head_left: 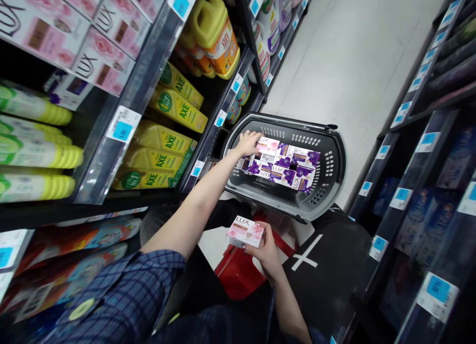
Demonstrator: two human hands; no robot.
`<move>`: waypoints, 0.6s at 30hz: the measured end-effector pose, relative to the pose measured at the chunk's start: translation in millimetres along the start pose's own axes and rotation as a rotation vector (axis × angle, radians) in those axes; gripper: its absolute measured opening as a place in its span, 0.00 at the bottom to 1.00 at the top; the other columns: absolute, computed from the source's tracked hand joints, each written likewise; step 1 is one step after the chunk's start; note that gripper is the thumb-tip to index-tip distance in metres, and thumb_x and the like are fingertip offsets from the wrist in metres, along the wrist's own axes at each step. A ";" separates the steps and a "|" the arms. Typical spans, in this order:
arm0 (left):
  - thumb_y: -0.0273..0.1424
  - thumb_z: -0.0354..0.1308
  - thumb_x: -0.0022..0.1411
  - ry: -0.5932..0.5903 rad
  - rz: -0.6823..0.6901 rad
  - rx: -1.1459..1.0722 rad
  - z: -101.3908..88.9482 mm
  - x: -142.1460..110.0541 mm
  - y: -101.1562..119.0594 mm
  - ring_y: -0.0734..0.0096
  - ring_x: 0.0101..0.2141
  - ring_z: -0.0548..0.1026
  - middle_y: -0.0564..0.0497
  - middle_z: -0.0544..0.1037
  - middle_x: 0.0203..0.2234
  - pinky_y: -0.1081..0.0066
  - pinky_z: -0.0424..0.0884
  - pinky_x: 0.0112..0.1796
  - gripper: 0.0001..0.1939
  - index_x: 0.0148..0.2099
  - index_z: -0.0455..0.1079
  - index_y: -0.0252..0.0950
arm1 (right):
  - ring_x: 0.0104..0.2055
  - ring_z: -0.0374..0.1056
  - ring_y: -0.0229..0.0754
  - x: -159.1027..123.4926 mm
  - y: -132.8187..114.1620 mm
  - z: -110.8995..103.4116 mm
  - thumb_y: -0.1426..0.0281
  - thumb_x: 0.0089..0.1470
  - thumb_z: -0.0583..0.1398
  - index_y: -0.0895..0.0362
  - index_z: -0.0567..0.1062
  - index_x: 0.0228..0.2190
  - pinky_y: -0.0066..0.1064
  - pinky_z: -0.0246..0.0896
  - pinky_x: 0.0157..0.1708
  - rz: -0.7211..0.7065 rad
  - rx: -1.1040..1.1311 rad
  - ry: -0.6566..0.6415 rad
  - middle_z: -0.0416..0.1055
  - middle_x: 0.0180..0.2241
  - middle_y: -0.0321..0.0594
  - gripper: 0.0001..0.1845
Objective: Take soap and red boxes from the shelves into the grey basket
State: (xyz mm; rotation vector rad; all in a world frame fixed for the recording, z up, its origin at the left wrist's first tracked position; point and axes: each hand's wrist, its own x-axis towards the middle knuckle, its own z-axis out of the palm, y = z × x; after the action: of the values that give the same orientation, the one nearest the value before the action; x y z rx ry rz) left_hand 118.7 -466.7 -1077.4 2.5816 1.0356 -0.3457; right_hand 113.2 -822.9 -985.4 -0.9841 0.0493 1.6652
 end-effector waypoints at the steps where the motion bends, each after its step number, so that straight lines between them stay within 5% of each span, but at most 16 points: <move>1: 0.36 0.68 0.41 0.001 -0.002 0.000 0.6 -0.2 -0.3 0.46 0.51 0.61 0.44 0.69 0.51 0.55 0.56 0.49 0.38 0.57 0.63 0.39 | 0.41 0.71 0.43 0.3 0.7 -0.3 0.72 0.28 0.73 0.52 0.60 0.41 0.35 0.68 0.43 -0.001 0.001 0.002 0.71 0.39 0.36 0.38; 18: 0.36 0.67 0.42 -0.014 0.003 -0.022 1.8 -4.3 -1.2 0.46 0.52 0.60 0.43 0.69 0.51 0.56 0.54 0.49 0.38 0.57 0.63 0.39 | 0.40 0.70 0.41 3.7 9.8 -4.5 0.72 0.27 0.73 0.52 0.61 0.41 0.33 0.68 0.42 -0.042 -0.013 0.018 0.70 0.39 0.36 0.39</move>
State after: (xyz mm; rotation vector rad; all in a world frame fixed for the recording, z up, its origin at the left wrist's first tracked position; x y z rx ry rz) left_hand 114.6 -469.3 -1077.8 2.5575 1.0246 -0.3486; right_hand 107.7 -825.7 -995.0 -1.0036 0.0289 1.6202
